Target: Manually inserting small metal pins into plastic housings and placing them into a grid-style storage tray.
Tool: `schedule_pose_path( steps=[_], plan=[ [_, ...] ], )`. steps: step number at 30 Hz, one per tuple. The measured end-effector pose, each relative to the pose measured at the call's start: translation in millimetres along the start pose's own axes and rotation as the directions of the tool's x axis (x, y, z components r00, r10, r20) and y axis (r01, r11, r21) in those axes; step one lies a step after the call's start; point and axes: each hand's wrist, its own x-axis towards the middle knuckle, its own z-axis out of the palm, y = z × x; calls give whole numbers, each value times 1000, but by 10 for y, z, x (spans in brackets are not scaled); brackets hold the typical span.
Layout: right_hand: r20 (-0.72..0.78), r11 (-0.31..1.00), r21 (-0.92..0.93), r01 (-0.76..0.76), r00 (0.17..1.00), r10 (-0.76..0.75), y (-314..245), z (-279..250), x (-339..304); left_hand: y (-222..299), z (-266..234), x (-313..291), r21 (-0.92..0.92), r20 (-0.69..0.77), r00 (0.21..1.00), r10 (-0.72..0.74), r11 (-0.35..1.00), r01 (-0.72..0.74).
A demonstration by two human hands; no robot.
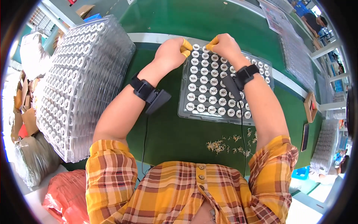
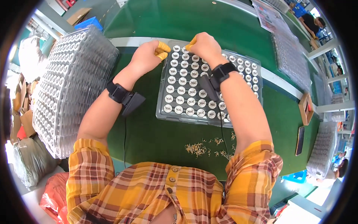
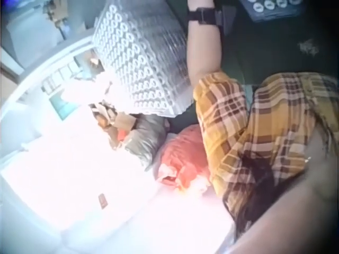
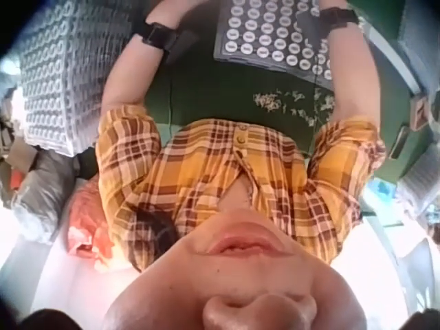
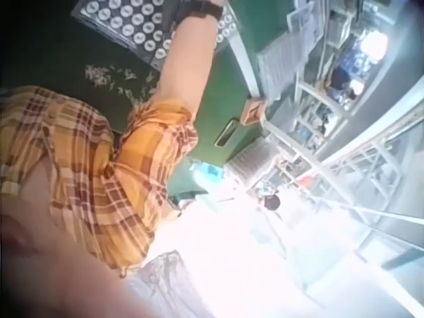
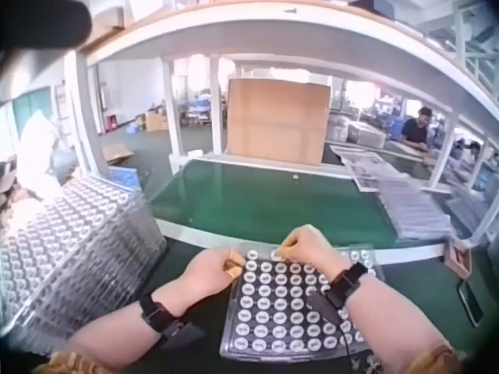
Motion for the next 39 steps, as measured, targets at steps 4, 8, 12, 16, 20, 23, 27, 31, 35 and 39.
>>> schedule_pose_path(
  steps=[4, 8, 12, 16, 20, 23, 27, 31, 35, 39],
  plan=[
    [-16, 975, -208, -74, 997, 72, -197, 49, -31, -119, 104, 166, 49, -58, 997, 59, 997, -56],
    [-7, 978, -201, -52, 999, 51, -109, 49, -46, -131, 282, 250, 79, -68, 981, 180, 981, -175],
    [-103, 994, -107, 39, 993, -50, 76, -159, -195, -98, 325, 358, 351, -179, 895, 408, 877, -329],
    [-152, 974, -45, 222, 962, -226, 80, -594, -1006, -193, 277, 467, 480, -57, 847, 528, 759, -441],
    [-5, 996, 83, 45, 999, -44, 144, -882, -2037, -230, 241, 571, 435, 22, 802, 597, 717, -546],
    [-19, 991, 96, -95, 995, 97, 208, -842, -2561, -243, 261, 810, 530, 202, 792, 576, 616, -583],
    [-37, 969, 206, -135, 989, 146, 438, -544, -3099, -208, 636, 467, 338, 239, 720, 652, 639, -691],
    [-119, 985, 164, -52, 990, 72, 439, -274, -3240, 273, 45, 347, 419, -91, 743, 663, 702, -576],
    [-236, 999, 42, -1, 972, 11, 555, 14, -3238, 483, 371, -802, -163, 176, 893, 413, 907, -387],
    [-265, 996, -38, 79, 960, -86, 418, 172, -3129, 629, 654, -1604, -301, 244, 791, 561, 819, -489]
  ],
)
